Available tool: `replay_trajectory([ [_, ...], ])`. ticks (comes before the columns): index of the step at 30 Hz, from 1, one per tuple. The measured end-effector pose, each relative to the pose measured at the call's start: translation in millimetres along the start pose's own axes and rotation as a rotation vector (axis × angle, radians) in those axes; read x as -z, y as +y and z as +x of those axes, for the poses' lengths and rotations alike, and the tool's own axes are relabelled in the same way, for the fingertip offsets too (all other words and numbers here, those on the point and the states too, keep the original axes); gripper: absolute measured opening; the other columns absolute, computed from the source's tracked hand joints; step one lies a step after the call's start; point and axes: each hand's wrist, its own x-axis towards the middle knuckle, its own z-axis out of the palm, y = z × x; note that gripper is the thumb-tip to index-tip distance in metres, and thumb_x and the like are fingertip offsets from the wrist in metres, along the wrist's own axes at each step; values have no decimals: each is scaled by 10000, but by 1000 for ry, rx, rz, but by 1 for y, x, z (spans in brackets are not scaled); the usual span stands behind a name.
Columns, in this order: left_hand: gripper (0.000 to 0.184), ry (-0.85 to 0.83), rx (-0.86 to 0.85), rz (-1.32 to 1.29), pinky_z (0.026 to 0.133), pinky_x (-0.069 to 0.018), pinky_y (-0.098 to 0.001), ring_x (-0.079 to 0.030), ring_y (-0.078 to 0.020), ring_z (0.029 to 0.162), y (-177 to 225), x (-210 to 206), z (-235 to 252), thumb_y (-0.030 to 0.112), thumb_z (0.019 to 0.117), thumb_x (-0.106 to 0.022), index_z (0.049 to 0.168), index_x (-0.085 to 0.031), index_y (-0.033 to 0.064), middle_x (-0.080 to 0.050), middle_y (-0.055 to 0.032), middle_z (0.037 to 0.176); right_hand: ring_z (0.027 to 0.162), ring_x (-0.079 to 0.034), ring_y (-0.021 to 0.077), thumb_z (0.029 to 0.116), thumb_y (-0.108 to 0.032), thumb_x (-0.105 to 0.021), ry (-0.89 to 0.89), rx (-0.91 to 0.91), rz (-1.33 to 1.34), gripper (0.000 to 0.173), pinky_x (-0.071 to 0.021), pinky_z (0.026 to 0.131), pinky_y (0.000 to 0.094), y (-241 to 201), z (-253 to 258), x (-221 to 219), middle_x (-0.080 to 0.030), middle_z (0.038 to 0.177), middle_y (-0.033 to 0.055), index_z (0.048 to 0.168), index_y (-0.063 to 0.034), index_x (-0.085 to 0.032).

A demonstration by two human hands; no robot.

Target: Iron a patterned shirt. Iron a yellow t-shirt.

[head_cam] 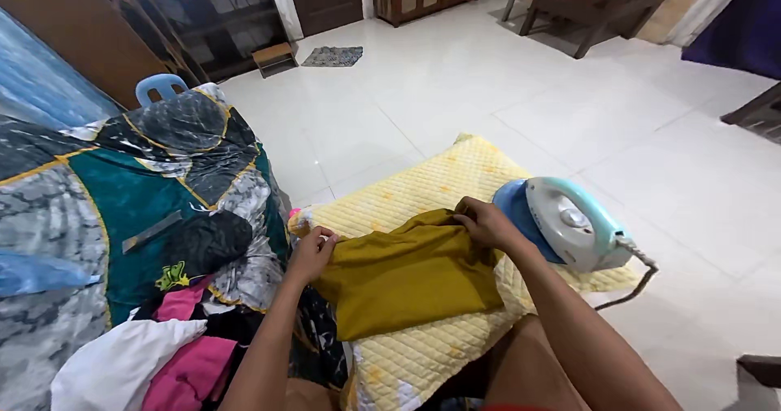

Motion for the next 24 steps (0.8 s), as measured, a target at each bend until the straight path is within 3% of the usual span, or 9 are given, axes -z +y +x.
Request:
replay_trajectory([
  [2, 545, -99, 81, 37, 841, -561, -541, -690, -284, 829, 3, -2, 5, 493, 1043, -543, 1483, -514, 171, -712, -125, 914, 834, -695, 312, 1059, -261, -579, 24, -14, -23, 254, -569, 821, 557, 5, 3, -4, -701, 884, 147, 1185, -64, -678],
  [3, 560, -144, 101, 69, 879, -555, -566, -699, -309, 879, 2, -5, 8, 496, 1037, -556, 1500, -501, 187, -721, -149, 971, 898, -708, 337, 1065, -281, -567, 7, -48, -49, 271, -564, 862, 585, 5, 6, -7, -716, 936, 160, 1212, -78, -671],
  [7, 321, -193, 75, 141, 903, -550, -573, -705, -315, 943, 9, -11, 15, 304, 1029, -620, 1286, -664, 118, -728, -159, 1028, 1027, -714, 383, 1048, -514, -532, -69, -148, -100, 546, -536, 944, 646, -18, 5, -10, -737, 1075, 167, 1461, -157, -522],
  [9, 284, -159, 46, 113, 840, -569, -564, -711, -298, 863, 9, -12, 13, 265, 1022, -637, 1250, -663, 97, -734, -148, 952, 1091, -696, 371, 994, -564, -600, -104, -131, -115, 616, -491, 996, 682, -22, -4, -11, -732, 1131, 149, 1439, -142, -537],
  [12, 305, -70, -37, 62, 761, -573, -560, -699, -287, 760, 4, -7, 3, 248, 999, -679, 1239, -632, 66, -722, -144, 852, 1226, -622, 389, 996, -392, -668, -140, -44, -139, 411, -380, 1049, 754, -19, -17, -14, -687, 1251, 165, 1276, -91, -668],
  [16, 293, 57, -104, -6, 673, -559, -496, -646, -226, 657, 8, 2, -4, 189, 970, -711, 1197, -607, 37, -677, -106, 753, 1150, -635, 339, 1001, -287, -648, 27, 52, -84, 247, -425, 1010, 664, -20, -30, -8, -690, 1136, 136, 1154, -106, -719],
  [18, 341, 186, -65, 0, 663, -530, -525, -611, -265, 655, 11, -1, -1, 220, 989, -688, 1241, -586, 14, -641, -131, 753, 1135, -639, 331, 1001, -297, -641, 148, 1, -84, 249, -440, 996, 638, -21, -28, -7, -695, 1118, 124, 1160, -120, -717],
  [21, 610, 179, 96, 45, 841, -533, -668, -690, -429, 909, 14, -9, 0, 496, 1022, -582, 1418, -519, 36, -705, -247, 998, 1228, -599, 416, 1001, -319, -644, 159, -196, -184, 313, -393, 1031, 726, -20, -21, -10, -681, 1226, 179, 1248, -132, -689],
  [24, 632, -82, 112, 111, 979, -497, -668, -670, -424, 1108, 15, -1, -4, 582, 999, -569, 1345, -619, 56, -696, -250, 1167, 1300, -537, 471, 997, -288, -651, 109, -272, -214, 358, -334, 1057, 780, -30, -26, -11, -633, 1313, 223, 1318, -130, -665],
])
